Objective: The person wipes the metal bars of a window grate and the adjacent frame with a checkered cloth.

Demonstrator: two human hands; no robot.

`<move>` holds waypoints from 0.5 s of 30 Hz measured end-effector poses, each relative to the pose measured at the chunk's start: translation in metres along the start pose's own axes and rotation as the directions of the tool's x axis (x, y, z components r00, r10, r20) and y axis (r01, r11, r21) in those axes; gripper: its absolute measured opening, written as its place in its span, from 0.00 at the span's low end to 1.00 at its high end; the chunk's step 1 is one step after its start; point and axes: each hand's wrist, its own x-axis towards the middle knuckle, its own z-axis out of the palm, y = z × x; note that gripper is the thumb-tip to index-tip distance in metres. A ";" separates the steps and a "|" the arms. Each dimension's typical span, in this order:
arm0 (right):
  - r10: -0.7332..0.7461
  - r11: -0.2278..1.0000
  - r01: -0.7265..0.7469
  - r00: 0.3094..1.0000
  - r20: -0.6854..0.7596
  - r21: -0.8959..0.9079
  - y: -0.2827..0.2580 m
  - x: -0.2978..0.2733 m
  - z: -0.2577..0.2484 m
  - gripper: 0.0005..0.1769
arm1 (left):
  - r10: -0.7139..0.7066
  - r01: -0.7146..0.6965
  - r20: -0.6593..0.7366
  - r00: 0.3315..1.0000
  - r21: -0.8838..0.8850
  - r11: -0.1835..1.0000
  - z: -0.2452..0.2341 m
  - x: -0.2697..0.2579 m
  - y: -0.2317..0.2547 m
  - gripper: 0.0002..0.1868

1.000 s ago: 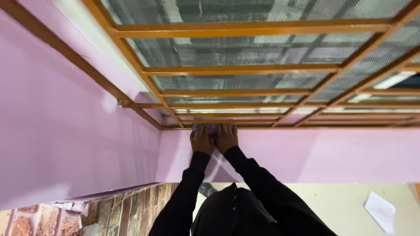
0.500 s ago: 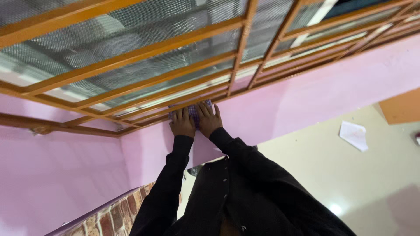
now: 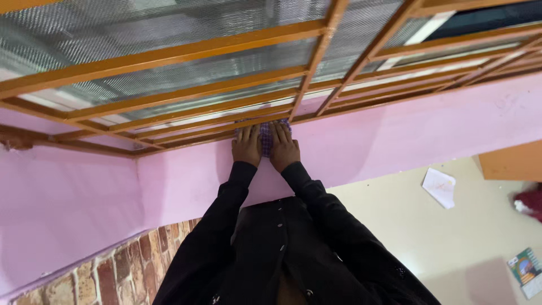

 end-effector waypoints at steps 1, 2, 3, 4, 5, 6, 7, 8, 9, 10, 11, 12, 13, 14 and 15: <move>-0.014 1.000 0.014 1.000 0.011 0.000 0.002 0.000 0.004 0.42 | -0.017 0.017 -0.004 1.000 0.000 1.000 0.004 -0.002 -0.004 0.29; -0.005 1.000 0.005 1.000 0.011 -0.013 0.003 0.001 0.008 0.42 | 0.034 -0.034 -0.049 0.998 -0.004 0.999 0.010 -0.002 -0.010 0.28; 0.004 1.000 -0.004 1.000 0.011 -0.026 0.005 0.003 0.013 0.43 | 0.085 -0.085 -0.094 0.992 -0.004 0.996 0.016 -0.003 -0.016 0.27; -0.014 1.000 0.015 1.000 0.023 -0.020 0.006 0.005 0.018 0.43 | 0.064 -0.064 -0.098 0.993 0.002 0.998 0.021 -0.005 -0.023 0.27; -0.023 1.000 0.023 1.000 0.005 -0.009 0.009 0.010 0.021 0.40 | 0.061 -0.062 -0.077 0.995 -0.009 0.998 0.025 -0.005 -0.023 0.28; -0.033 0.999 0.033 0.999 -0.006 0.008 0.009 0.014 0.025 0.37 | 0.052 -0.053 -0.053 0.997 -0.017 0.998 0.027 -0.007 -0.024 0.29; -0.027 1.000 0.027 1.000 0.000 -0.015 0.011 0.020 0.028 0.37 | 0.071 -0.073 -0.058 0.996 -0.030 0.997 0.030 -0.004 -0.025 0.29; -0.015 0.998 0.016 1.000 0.024 -0.053 0.008 0.023 0.030 0.37 | 0.077 -0.080 -0.062 0.995 -0.036 0.996 0.029 -0.003 -0.029 0.30; 0.005 0.995 0.000 0.999 0.052 -0.095 0.005 0.027 0.032 0.37 | 0.115 -0.126 -0.093 0.989 -0.115 0.985 0.028 0.000 -0.030 0.26; 0.038 0.990 -0.023 0.994 0.106 -0.139 -0.004 0.031 0.038 0.38 | 0.153 -0.172 -0.188 0.970 -0.090 0.981 0.026 -0.001 -0.034 0.25; 0.066 0.985 -0.040 0.986 0.152 -0.170 -0.013 0.032 0.045 0.38 | 0.132 -0.144 -0.110 0.985 -0.118 0.982 0.023 -0.006 -0.042 0.27; 0.103 0.976 -0.067 0.981 0.167 -0.208 -0.017 0.035 0.045 0.38 | 0.139 -0.144 -0.042 0.989 -0.159 0.977 0.021 -0.001 -0.046 0.29; 0.089 0.975 -0.055 0.984 0.153 -0.216 -0.027 0.033 0.048 0.39 | 0.114 -0.119 -0.045 0.992 -0.144 0.982 0.018 -0.008 -0.053 0.29; 0.074 0.975 -0.048 0.991 0.114 -0.215 -0.031 0.035 0.046 0.40 | 0.179 -0.193 -0.109 0.978 -0.128 0.973 0.016 -0.005 -0.053 0.29; 0.046 0.976 -0.032 0.997 0.058 -0.216 -0.034 0.038 0.044 0.43 | 0.244 -0.264 -0.171 0.955 -0.108 0.959 0.010 0.000 -0.056 0.30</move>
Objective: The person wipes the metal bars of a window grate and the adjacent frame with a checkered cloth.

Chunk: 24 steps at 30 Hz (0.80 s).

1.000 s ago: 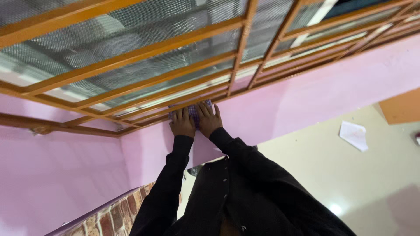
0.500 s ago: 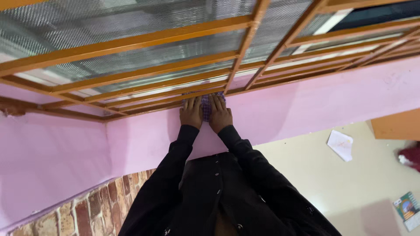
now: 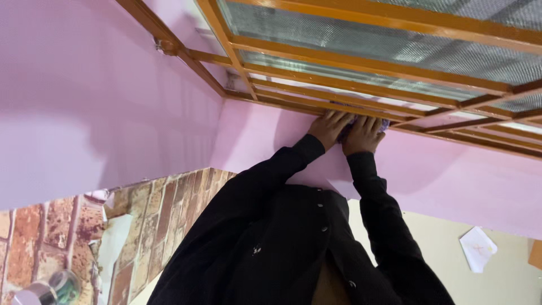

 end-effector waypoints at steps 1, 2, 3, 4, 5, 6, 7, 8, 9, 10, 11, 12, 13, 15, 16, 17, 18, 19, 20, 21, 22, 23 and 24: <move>0.005 1.000 -0.005 1.000 0.001 -0.005 -0.004 0.000 0.001 0.43 | 0.002 -0.002 0.001 1.000 -0.007 1.000 -0.005 0.000 -0.002 0.30; -0.007 1.000 0.007 1.000 -0.006 -0.021 -0.008 0.002 0.005 0.43 | -0.055 0.057 0.051 0.997 -0.050 0.997 -0.009 0.000 -0.004 0.29; -0.013 0.999 0.013 1.000 -0.004 -0.040 -0.008 -0.002 0.008 0.42 | -0.110 0.121 0.110 0.988 -0.097 0.988 -0.013 -0.004 -0.003 0.28; -0.001 0.999 0.002 1.000 0.004 -0.049 -0.011 -0.004 0.014 0.42 | -0.107 0.121 0.119 0.987 -0.110 0.987 -0.018 -0.010 -0.005 0.28; -0.030 0.998 0.031 0.999 0.033 -0.051 -0.025 0.003 0.021 0.39 | -0.187 0.204 0.214 0.959 -0.063 0.977 -0.027 -0.013 -0.018 0.31; -0.057 0.997 0.061 0.996 0.062 -0.053 -0.038 0.004 0.027 0.36 | -0.266 0.282 0.303 0.915 -0.008 0.960 -0.038 -0.021 -0.032 0.35; -0.111 0.994 0.111 0.994 0.021 -0.012 -0.057 0.002 0.035 0.36 | -0.284 0.285 0.244 0.927 0.032 0.958 -0.052 -0.031 -0.048 0.34; -0.163 0.986 0.163 0.986 -0.022 0.026 -0.079 -0.001 0.041 0.35 | -0.298 0.290 0.184 0.937 0.072 0.954 -0.066 -0.043 -0.064 0.34; -0.200 0.979 0.201 0.979 -0.034 0.022 -0.102 -0.003 0.045 0.35 | -0.298 0.281 0.125 0.946 0.139 0.950 -0.081 -0.054 -0.078 0.33; -0.236 0.971 0.238 0.971 -0.046 0.018 -0.124 -0.004 0.047 0.35 | -0.293 0.274 0.067 0.954 0.206 0.939 -0.094 -0.062 -0.090 0.32; -0.237 0.971 0.238 0.970 -0.047 0.018 -0.145 -0.005 0.048 0.35 | -0.293 0.274 0.066 0.954 0.207 0.939 -0.107 -0.068 -0.097 0.32; -0.261 0.963 0.264 0.964 -0.054 0.058 -0.164 -0.006 0.046 0.36 | -0.403 0.386 0.083 0.911 0.167 0.907 -0.121 -0.074 -0.101 0.32; -0.282 0.952 0.287 0.958 -0.059 0.102 -0.176 -0.007 0.044 0.36 | -0.508 0.494 0.109 0.855 0.132 0.860 -0.133 -0.077 -0.103 0.32; -0.256 0.958 0.260 0.965 -0.053 0.119 -0.183 -0.002 0.034 0.37 | -0.520 0.505 0.101 0.848 0.146 0.851 -0.137 -0.070 -0.097 0.31; -0.230 0.963 0.235 0.972 -0.048 0.130 -0.186 -0.002 0.028 0.37 | -0.532 0.516 0.091 0.842 0.155 0.843 -0.138 -0.070 -0.094 0.31; -0.223 0.965 0.227 0.974 -0.049 0.128 -0.182 -0.003 0.022 0.37 | -0.526 0.510 0.095 0.845 0.153 0.847 -0.136 -0.069 -0.092 0.31; -0.289 0.941 0.295 0.955 -0.058 0.168 -0.173 -0.003 0.016 0.36 | -0.541 0.528 0.044 0.840 0.164 0.833 -0.134 -0.070 -0.088 0.30; -0.349 0.912 0.356 0.934 -0.070 0.202 -0.163 -0.002 0.011 0.35 | -0.550 0.543 -0.004 0.835 0.168 0.823 -0.128 -0.067 -0.084 0.30; -0.337 0.919 0.344 0.939 -0.071 0.193 -0.159 0.000 0.010 0.35 | -0.540 0.533 0.004 0.841 0.159 0.831 -0.125 -0.063 -0.085 0.30; -0.333 0.921 0.331 0.943 -0.026 0.205 -0.155 0.001 0.011 0.34 | -0.579 0.559 0.047 0.814 0.209 0.802 -0.122 -0.062 -0.086 0.32; -0.328 0.924 0.317 0.944 0.018 0.216 -0.151 0.001 0.013 0.32 | -0.617 0.579 0.088 0.782 0.261 0.772 -0.119 -0.060 -0.086 0.34; -0.311 0.931 0.300 0.950 0.021 0.207 -0.150 0.001 0.013 0.32 | -0.607 0.570 0.102 0.788 0.251 0.782 -0.119 -0.061 -0.084 0.34; -0.314 0.928 0.313 0.949 -0.027 0.201 -0.150 0.000 0.014 0.31 | -0.560 0.527 0.051 0.827 0.275 0.804 -0.119 -0.061 -0.082 0.34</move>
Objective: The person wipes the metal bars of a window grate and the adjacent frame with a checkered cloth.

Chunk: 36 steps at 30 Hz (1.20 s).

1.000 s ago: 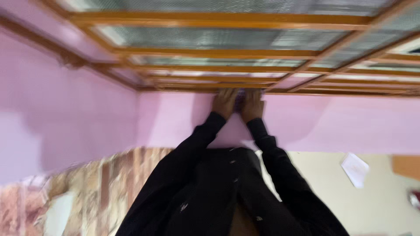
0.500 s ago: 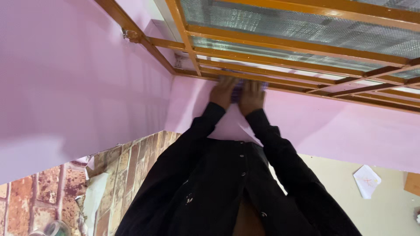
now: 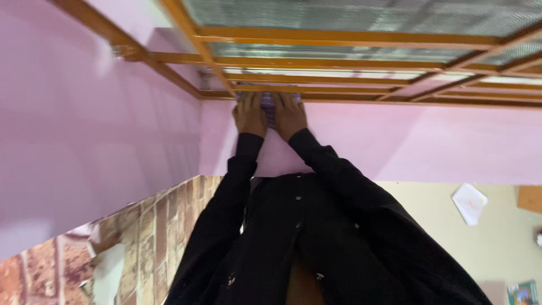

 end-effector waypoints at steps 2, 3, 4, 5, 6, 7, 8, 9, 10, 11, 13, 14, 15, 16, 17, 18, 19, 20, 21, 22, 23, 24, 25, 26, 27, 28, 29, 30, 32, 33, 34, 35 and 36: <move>0.000 1.000 -0.001 0.999 -0.047 -0.011 0.000 -0.003 0.000 0.30 | 0.056 -0.054 -0.057 0.997 0.023 0.998 -0.002 -0.003 0.003 0.34; -0.006 0.999 0.008 0.999 -0.047 0.039 0.001 -0.003 -0.001 0.31 | 0.045 -0.046 -0.051 0.998 -0.030 0.998 -0.004 -0.003 0.005 0.33; -0.012 0.996 0.016 0.999 -0.048 0.090 0.004 -0.004 -0.005 0.32 | 0.034 -0.037 -0.043 0.998 -0.083 0.996 -0.006 -0.003 0.010 0.33; 0.000 0.996 0.004 0.999 -0.050 0.086 0.009 -0.006 -0.008 0.32 | 0.045 -0.048 -0.037 0.998 -0.087 0.995 -0.007 -0.003 0.014 0.33; -0.022 0.997 0.025 0.998 -0.051 0.076 0.015 -0.010 -0.012 0.34 | 0.062 -0.065 -0.030 0.998 -0.093 0.994 -0.007 -0.004 0.019 0.33; -0.047 0.997 0.050 0.998 -0.051 0.062 0.024 -0.012 -0.016 0.36 | 0.078 -0.081 -0.027 0.997 -0.101 0.992 -0.004 -0.003 0.028 0.33; -0.038 0.998 0.041 0.998 -0.053 0.054 0.035 -0.015 -0.020 0.36 | 0.088 -0.090 -0.024 0.996 -0.109 0.990 0.001 -0.004 0.039 0.33; -0.018 0.998 0.021 0.998 -0.060 0.052 0.046 -0.018 -0.024 0.35 | 0.114 -0.117 -0.040 0.993 -0.097 0.988 0.006 -0.004 0.050 0.32; 0.002 0.999 0.001 0.998 -0.067 0.050 0.057 -0.022 -0.028 0.35 | 0.140 -0.144 -0.055 0.989 -0.084 0.986 0.012 -0.004 0.061 0.32; 0.004 0.999 -0.001 0.997 -0.071 0.045 0.069 -0.025 -0.033 0.35 | 0.145 -0.150 -0.058 0.988 -0.088 0.985 0.020 -0.004 0.073 0.32; 0.066 0.998 -0.065 0.997 -0.050 0.021 0.095 -0.037 -0.044 0.36 | 0.182 -0.187 -0.072 0.981 -0.074 0.979 0.037 -0.004 0.100 0.28; 0.068 0.998 -0.067 0.996 -0.053 0.019 0.107 -0.043 -0.050 0.36 | 0.186 -0.191 -0.073 0.980 -0.075 0.979 0.044 -0.005 0.112 0.28; 0.088 0.996 -0.086 0.993 -0.074 0.038 0.120 -0.049 -0.056 0.34 | 0.227 -0.235 -0.092 0.969 -0.086 0.968 0.050 -0.006 0.125 0.29; 0.108 0.993 -0.103 0.990 -0.094 0.057 0.132 -0.054 -0.061 0.32 | 0.268 -0.279 -0.111 0.957 -0.095 0.956 0.056 -0.007 0.138 0.30; 0.105 0.993 -0.100 0.990 -0.098 0.057 0.144 -0.058 -0.064 0.32 | 0.269 -0.280 -0.116 0.956 -0.093 0.955 0.063 -0.006 0.151 0.30; 0.152 0.988 -0.150 0.984 -0.093 0.019 0.154 -0.061 -0.066 0.31 | 0.287 -0.300 -0.126 0.950 -0.106 0.948 0.071 -0.003 0.163 0.29; 0.198 0.980 -0.200 0.976 -0.087 -0.012 0.162 -0.064 -0.067 0.30 | 0.304 -0.319 -0.132 0.943 -0.112 0.941 0.075 -0.003 0.171 0.27; 0.197 0.980 -0.198 0.976 -0.089 -0.006 0.170 -0.069 -0.071 0.30 | 0.305 -0.319 -0.133 0.943 -0.106 0.942 0.080 -0.005 0.180 0.27; 0.176 0.984 -0.177 0.979 -0.102 -0.002 0.176 -0.073 -0.075 0.33 | 0.288 -0.305 -0.132 0.948 -0.137 0.942 0.082 -0.006 0.187 0.27; 0.156 0.988 -0.157 0.981 -0.114 0.002 0.178 -0.076 -0.079 0.35 | 0.271 -0.291 -0.131 0.954 -0.168 0.942 0.082 -0.006 0.191 0.26; 0.148 0.989 -0.147 0.981 -0.126 0.013 0.179 -0.076 -0.082 0.35 | 0.274 -0.294 -0.140 0.951 -0.152 0.944 0.080 -0.005 0.192 0.26; 0.134 0.991 -0.129 0.979 -0.153 0.044 0.177 -0.077 -0.084 0.34 | 0.274 -0.294 -0.136 0.952 -0.167 0.941 0.079 -0.005 0.192 0.26; 0.130 0.990 -0.119 0.976 -0.175 0.071 0.175 -0.080 -0.086 0.32 | 0.276 -0.295 -0.124 0.953 -0.188 0.937 0.077 -0.008 0.192 0.25; 0.131 0.990 -0.118 0.975 -0.181 0.079 0.172 -0.080 -0.088 0.32 | 0.280 -0.299 -0.125 0.952 -0.179 0.937 0.074 -0.008 0.190 0.25; 0.117 0.988 -0.098 0.980 -0.164 0.120 0.176 -0.081 -0.092 0.35 | 0.289 -0.316 -0.155 0.945 -0.191 0.929 0.073 -0.006 0.191 0.24; 0.102 0.984 -0.078 0.984 -0.147 0.162 0.179 -0.081 -0.095 0.38 | 0.298 -0.333 -0.184 0.937 -0.202 0.921 0.071 -0.004 0.193 0.23; 0.106 0.984 -0.082 0.982 -0.154 0.158 0.182 -0.082 -0.099 0.38 | 0.306 -0.341 -0.186 0.934 -0.204 0.917 0.068 -0.003 0.196 0.23; 0.085 0.981 -0.042 0.970 -0.229 0.189 0.184 -0.082 -0.101 0.35 | 0.300 -0.334 -0.173 0.938 -0.224 0.915 0.063 -0.005 0.197 0.23; 0.088 0.974 -0.023 0.954 -0.286 0.224 0.185 -0.097 -0.102 0.32 | 0.297 -0.322 -0.132 0.946 -0.250 0.913 0.059 -0.020 0.201 0.23; 0.089 0.967 -0.009 0.948 -0.305 0.255 0.188 -0.101 -0.103 0.29 | 0.308 -0.336 -0.140 0.941 -0.269 0.903 0.058 -0.023 0.204 0.23; 0.091 0.959 0.005 0.942 -0.324 0.285 0.189 -0.106 -0.105 0.27 | 0.319 -0.349 -0.148 0.936 -0.288 0.892 0.058 -0.027 0.208 0.22; 0.096 0.960 -0.001 0.940 -0.328 0.279 0.193 -0.108 -0.109 0.27 | 0.326 -0.356 -0.148 0.934 -0.293 0.887 0.058 -0.029 0.214 0.22; 0.077 0.966 0.026 0.920 -0.384 0.256 0.195 -0.113 -0.113 0.27 | 0.336 -0.370 -0.158 0.928 -0.322 0.871 0.058 -0.035 0.220 0.22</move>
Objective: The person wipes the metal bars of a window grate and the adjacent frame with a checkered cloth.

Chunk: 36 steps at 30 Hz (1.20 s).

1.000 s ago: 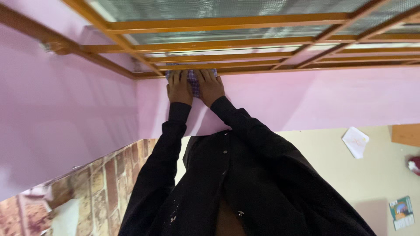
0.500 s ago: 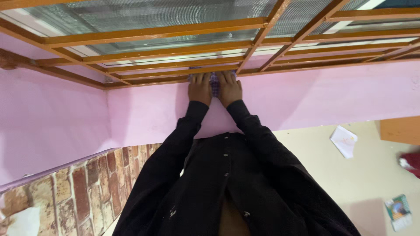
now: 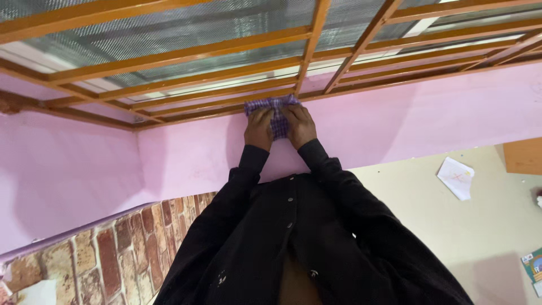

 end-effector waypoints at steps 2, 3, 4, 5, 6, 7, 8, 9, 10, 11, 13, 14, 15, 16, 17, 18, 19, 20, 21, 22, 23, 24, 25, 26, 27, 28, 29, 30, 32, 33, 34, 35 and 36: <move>-0.030 1.000 0.030 0.998 -0.050 -0.010 0.001 -0.009 -0.012 0.27 | 0.012 -0.012 -0.002 1.000 -0.030 0.999 0.002 -0.004 0.013 0.21; 0.007 1.000 -0.007 0.993 -0.118 0.005 0.002 -0.012 -0.019 0.26 | 0.068 -0.069 -0.019 0.998 -0.070 0.995 0.004 -0.004 0.023 0.20; 0.046 0.999 -0.043 0.982 -0.184 0.022 0.003 -0.015 -0.027 0.25 | 0.122 -0.126 -0.038 0.992 -0.109 0.986 0.005 -0.002 0.032 0.19; 0.045 0.999 -0.042 0.982 -0.184 0.022 0.007 -0.016 -0.036 0.25 | 0.122 -0.126 -0.039 0.992 -0.109 0.986 0.006 0.001 0.041 0.19; 0.056 0.998 -0.062 0.975 -0.214 -0.018 0.012 -0.017 -0.046 0.23 | 0.151 -0.147 0.020 0.988 -0.140 0.979 0.006 0.004 0.050 0.20; 0.069 0.995 -0.086 0.969 -0.239 -0.059 0.015 -0.021 -0.054 0.20 | 0.177 -0.161 0.080 0.981 -0.174 0.971 0.008 0.003 0.060 0.21; 0.071 0.994 -0.087 0.970 -0.234 -0.060 0.019 -0.022 -0.059 0.20 | 0.173 -0.156 0.082 0.982 -0.176 0.972 0.012 0.006 0.067 0.21; 0.085 0.992 -0.105 0.963 -0.257 -0.065 0.025 -0.022 -0.064 0.21 | 0.194 -0.175 0.121 0.973 -0.153 0.973 0.019 0.012 0.073 0.22; 0.098 0.990 -0.122 0.955 -0.281 -0.070 0.032 -0.023 -0.068 0.22 | 0.215 -0.195 0.161 0.963 -0.131 0.972 0.028 0.018 0.076 0.24; 0.096 0.990 -0.120 0.956 -0.277 -0.070 0.040 -0.023 -0.070 0.22 | 0.211 -0.191 0.159 0.964 -0.132 0.973 0.038 0.023 0.079 0.24; 0.152 0.980 -0.177 0.959 -0.241 -0.085 0.061 -0.022 -0.070 0.23 | 0.231 -0.231 0.189 0.954 -0.024 0.973 0.063 0.031 0.079 0.33; 0.148 0.981 -0.172 0.960 -0.237 -0.086 0.073 -0.019 -0.068 0.23 | 0.228 -0.228 0.185 0.956 -0.023 0.973 0.077 0.034 0.077 0.33; 0.128 0.978 -0.156 0.973 -0.190 -0.141 0.086 -0.017 -0.065 0.23 | 0.205 -0.212 0.185 0.961 0.019 0.977 0.091 0.036 0.075 0.32; 0.109 0.971 -0.136 0.984 -0.141 -0.195 0.097 -0.017 -0.063 0.23 | 0.182 -0.196 0.184 0.966 0.060 0.979 0.104 0.036 0.073 0.31; 0.104 0.971 -0.131 0.984 -0.143 -0.200 0.106 -0.018 -0.062 0.23 | 0.184 -0.197 0.178 0.967 0.057 0.979 0.117 0.037 0.071 0.31; 0.110 0.971 -0.127 0.989 -0.098 -0.201 0.111 -0.018 -0.060 0.24 | 0.140 -0.160 0.170 0.975 0.106 0.981 0.128 0.039 0.070 0.28; 0.118 0.972 -0.126 0.992 -0.051 -0.199 0.115 -0.017 -0.058 0.26 | 0.094 -0.120 0.163 0.982 0.156 0.980 0.135 0.041 0.070 0.26; 0.116 0.972 -0.124 0.992 -0.051 -0.201 0.119 -0.015 -0.059 0.26 | 0.095 -0.120 0.161 0.982 0.155 0.981 0.140 0.044 0.070 0.26; 0.141 0.971 -0.142 0.990 -0.019 -0.192 0.119 -0.014 -0.059 0.27 | 0.056 -0.081 0.154 0.986 0.157 0.984 0.143 0.044 0.070 0.25; 0.166 0.970 -0.161 0.986 0.013 -0.184 0.119 -0.014 -0.059 0.29 | 0.018 -0.042 0.148 0.989 0.159 0.986 0.143 0.045 0.071 0.23; 0.161 0.970 -0.156 0.987 0.016 -0.186 0.120 -0.010 -0.059 0.29 | 0.015 -0.038 0.143 0.990 0.157 0.987 0.143 0.047 0.073 0.23; 0.176 0.964 -0.161 0.983 0.054 -0.213 0.120 -0.007 -0.059 0.29 | 0.000 -0.021 0.132 0.991 0.157 0.987 0.142 0.050 0.075 0.22; 0.190 0.958 -0.163 0.977 0.094 -0.236 0.121 -0.004 -0.060 0.30 | -0.017 -0.002 0.119 0.993 0.159 0.987 0.140 0.051 0.077 0.22; 0.183 0.960 -0.155 0.978 0.099 -0.235 0.124 -0.002 -0.061 0.30 | -0.023 0.005 0.112 0.993 0.160 0.987 0.140 0.052 0.080 0.22; 0.220 0.951 -0.182 0.966 0.133 -0.250 0.125 0.001 -0.060 0.28 | -0.023 0.004 0.106 0.994 0.168 0.986 0.138 0.053 0.080 0.21; 0.258 0.941 -0.208 0.952 0.165 -0.267 0.126 0.004 -0.059 0.27 | -0.022 0.004 0.100 0.995 0.175 0.985 0.137 0.054 0.081 0.20; 0.249 0.944 -0.200 0.954 0.169 -0.262 0.128 0.006 -0.057 0.27 | -0.027 0.010 0.093 0.995 0.181 0.984 0.137 0.054 0.081 0.20; 0.256 0.937 -0.207 0.955 0.151 -0.283 0.129 0.007 -0.055 0.29 | -0.034 0.010 0.106 0.994 0.215 0.976 0.139 0.055 0.082 0.21; 0.256 0.933 -0.207 0.957 0.137 -0.295 0.129 0.010 -0.053 0.31 | -0.048 0.017 0.115 0.992 0.258 0.966 0.139 0.058 0.082 0.22; 0.260 0.930 -0.211 0.956 0.134 -0.302 0.129 0.011 -0.053 0.32 | -0.093 0.050 0.155 0.983 0.261 0.964 0.139 0.059 0.083 0.20; 0.265 0.927 -0.214 0.955 0.131 -0.308 0.129 0.011 -0.053 0.34 | -0.137 0.083 0.195 0.971 0.264 0.961 0.139 0.059 0.083 0.19; 0.265 0.929 -0.215 0.955 0.132 -0.302 0.128 0.011 -0.053 0.34 | -0.139 0.083 0.195 0.971 0.270 0.959 0.138 0.059 0.083 0.19; 0.270 0.928 -0.220 0.954 0.134 -0.301 0.128 0.011 -0.053 0.35 | -0.088 0.043 0.155 0.984 0.274 0.961 0.137 0.059 0.083 0.20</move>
